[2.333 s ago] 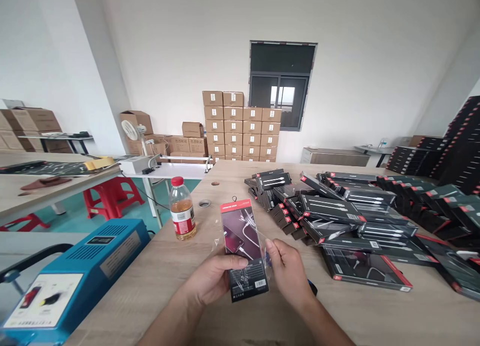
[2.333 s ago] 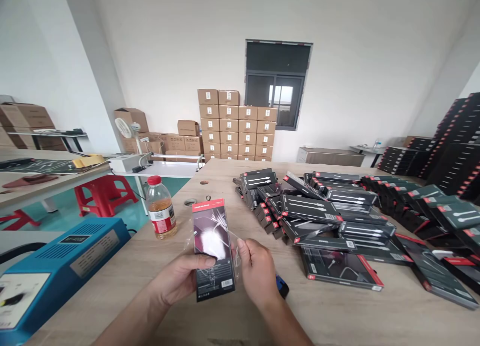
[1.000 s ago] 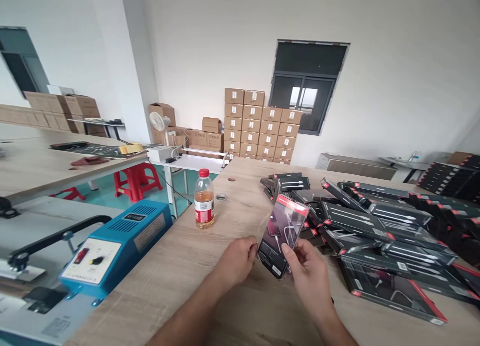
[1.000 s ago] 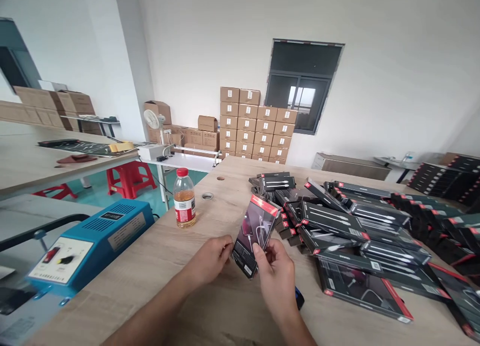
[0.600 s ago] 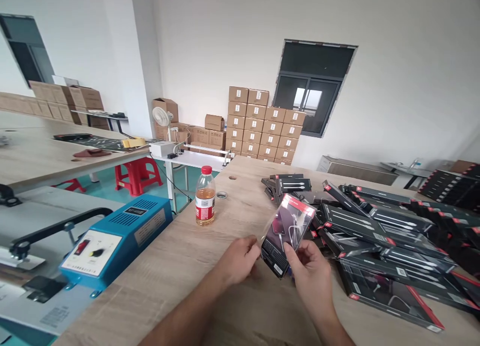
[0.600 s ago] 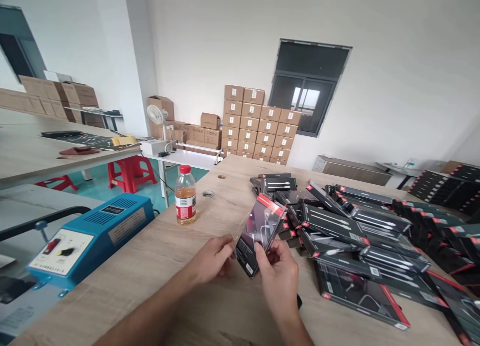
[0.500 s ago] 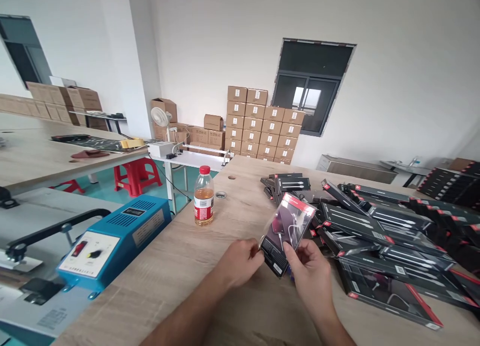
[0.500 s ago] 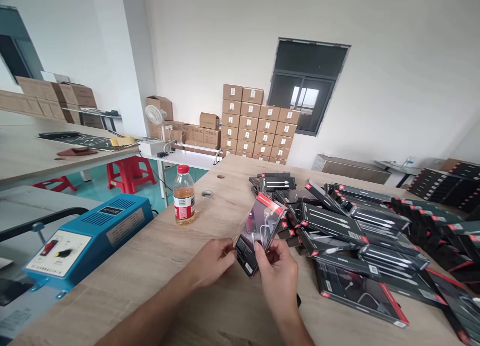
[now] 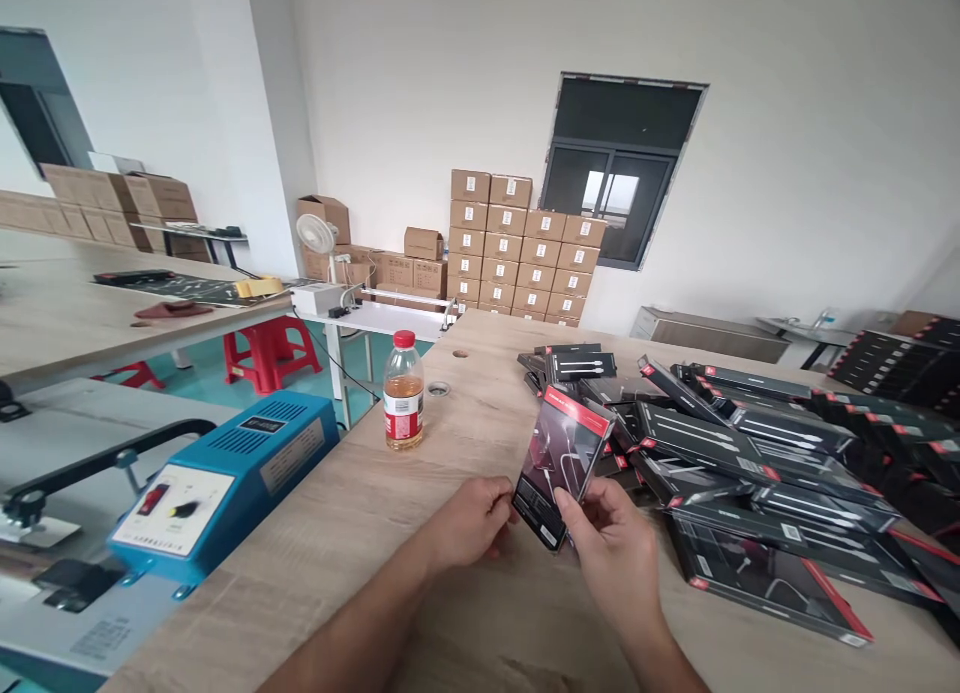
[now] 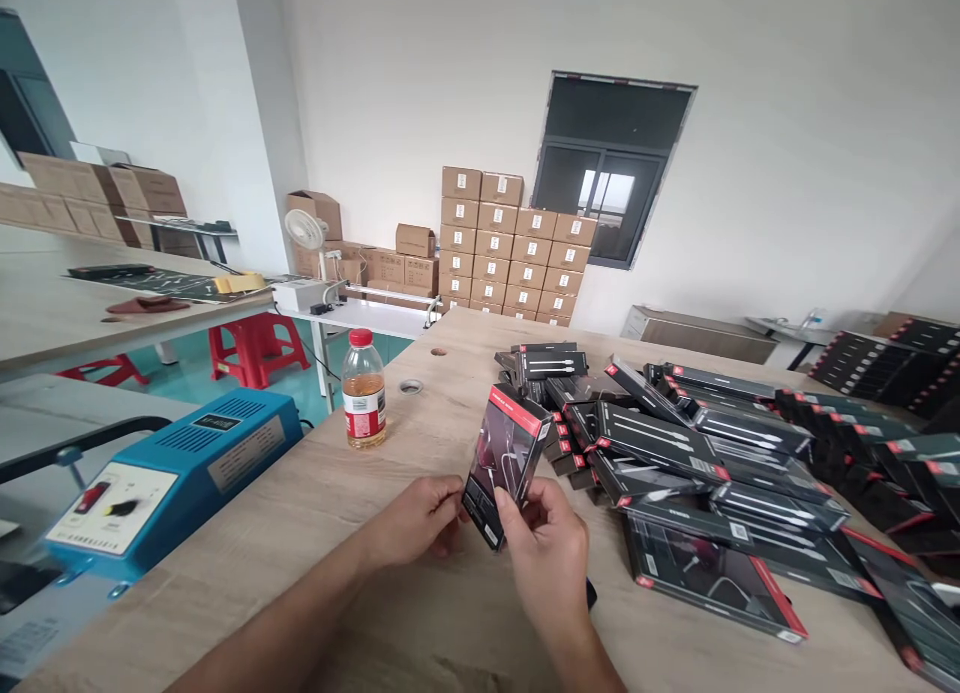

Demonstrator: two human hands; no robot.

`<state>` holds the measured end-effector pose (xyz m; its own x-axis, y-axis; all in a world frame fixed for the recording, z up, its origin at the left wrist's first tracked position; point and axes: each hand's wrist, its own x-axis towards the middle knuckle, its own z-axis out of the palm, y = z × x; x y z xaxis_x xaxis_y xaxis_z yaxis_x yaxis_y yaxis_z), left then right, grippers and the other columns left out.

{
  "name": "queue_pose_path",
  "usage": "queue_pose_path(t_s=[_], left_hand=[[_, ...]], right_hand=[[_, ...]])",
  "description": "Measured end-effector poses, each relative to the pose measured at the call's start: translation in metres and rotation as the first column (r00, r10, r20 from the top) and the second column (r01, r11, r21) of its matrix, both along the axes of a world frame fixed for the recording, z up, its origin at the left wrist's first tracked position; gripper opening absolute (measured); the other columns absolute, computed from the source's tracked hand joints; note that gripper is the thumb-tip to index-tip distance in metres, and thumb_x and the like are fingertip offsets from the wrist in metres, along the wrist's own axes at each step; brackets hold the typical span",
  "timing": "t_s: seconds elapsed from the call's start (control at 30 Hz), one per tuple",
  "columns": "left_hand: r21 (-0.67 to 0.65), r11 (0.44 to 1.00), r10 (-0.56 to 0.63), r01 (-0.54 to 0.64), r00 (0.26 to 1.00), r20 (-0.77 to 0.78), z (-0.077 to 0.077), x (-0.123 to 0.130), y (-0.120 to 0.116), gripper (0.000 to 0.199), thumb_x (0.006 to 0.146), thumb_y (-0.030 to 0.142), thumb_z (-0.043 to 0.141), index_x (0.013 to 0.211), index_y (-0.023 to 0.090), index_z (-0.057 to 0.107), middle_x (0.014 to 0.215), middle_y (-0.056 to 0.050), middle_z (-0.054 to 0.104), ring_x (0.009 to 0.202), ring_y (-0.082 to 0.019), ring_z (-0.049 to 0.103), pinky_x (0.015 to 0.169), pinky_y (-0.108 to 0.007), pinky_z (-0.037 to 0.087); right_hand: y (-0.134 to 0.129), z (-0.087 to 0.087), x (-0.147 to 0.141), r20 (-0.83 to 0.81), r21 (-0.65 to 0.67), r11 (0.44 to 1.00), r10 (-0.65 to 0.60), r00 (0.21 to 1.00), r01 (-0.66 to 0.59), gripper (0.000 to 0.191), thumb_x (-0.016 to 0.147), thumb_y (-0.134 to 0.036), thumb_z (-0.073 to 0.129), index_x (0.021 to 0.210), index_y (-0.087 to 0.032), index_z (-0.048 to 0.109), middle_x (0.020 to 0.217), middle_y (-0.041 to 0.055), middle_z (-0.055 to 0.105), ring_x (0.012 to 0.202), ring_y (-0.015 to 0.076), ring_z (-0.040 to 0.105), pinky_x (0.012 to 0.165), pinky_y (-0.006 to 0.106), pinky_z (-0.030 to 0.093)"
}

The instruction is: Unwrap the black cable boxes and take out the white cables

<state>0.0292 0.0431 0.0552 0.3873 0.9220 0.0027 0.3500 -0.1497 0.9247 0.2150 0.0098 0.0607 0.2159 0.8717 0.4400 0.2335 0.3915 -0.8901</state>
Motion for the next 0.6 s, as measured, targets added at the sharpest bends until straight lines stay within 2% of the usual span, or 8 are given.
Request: queue_pose_path(t_s=[0.17,0.33,0.47,0.6], left_hand=[[-0.037,0.999,-0.015,0.017,0.998,0.064,0.000,-0.004,-0.001,0.020,0.083,0.036,0.054,0.074,0.020,0.060,0.074,0.000,0.061,0.058,-0.014,0.056,0.044,-0.022,0.045],[-0.148,0.989,0.041,-0.011,0.979,0.199,-0.004,-0.005,0.003,0.027,0.079,0.044,0.064,0.070,0.020,0.059,0.060,0.002,0.058,0.048,-0.012,0.053,0.040,-0.021,0.038],[-0.286,0.957,0.162,-0.057,0.920,0.358,-0.007,0.002,0.010,0.036,0.073,0.053,0.068,0.072,0.020,0.056,0.057,0.003,0.058,0.045,-0.011,0.052,0.041,-0.021,0.036],[-0.410,0.912,0.214,0.013,0.838,0.503,-0.003,0.015,0.009,0.036,0.070,0.054,0.065,0.076,0.018,0.060,0.069,-0.002,0.067,0.059,-0.013,0.061,0.058,-0.024,0.048]], right_hand=[[-0.001,0.004,0.000,-0.164,-0.016,1.000,0.018,0.986,-0.021,0.037,0.074,-0.051,0.079,0.073,-0.019,0.060,0.058,-0.0046,0.054,0.050,0.0113,0.045,0.046,0.023,0.038],[0.005,-0.001,0.002,-0.401,-0.103,0.989,0.056,0.914,-0.106,0.041,0.077,-0.054,0.077,0.069,-0.021,0.054,0.062,-0.0058,0.054,0.056,0.0116,0.048,0.056,0.023,0.041],[0.015,-0.010,0.011,-0.432,-0.205,0.944,0.151,0.889,-0.260,0.038,0.074,-0.055,0.080,0.077,-0.021,0.061,0.063,-0.0047,0.060,0.055,0.0136,0.051,0.054,0.025,0.041],[0.016,-0.010,0.008,-0.370,-0.246,0.920,0.201,0.907,-0.304,0.041,0.072,-0.058,0.079,0.073,-0.022,0.061,0.065,-0.0019,0.064,0.057,0.0166,0.054,0.056,0.028,0.044]])
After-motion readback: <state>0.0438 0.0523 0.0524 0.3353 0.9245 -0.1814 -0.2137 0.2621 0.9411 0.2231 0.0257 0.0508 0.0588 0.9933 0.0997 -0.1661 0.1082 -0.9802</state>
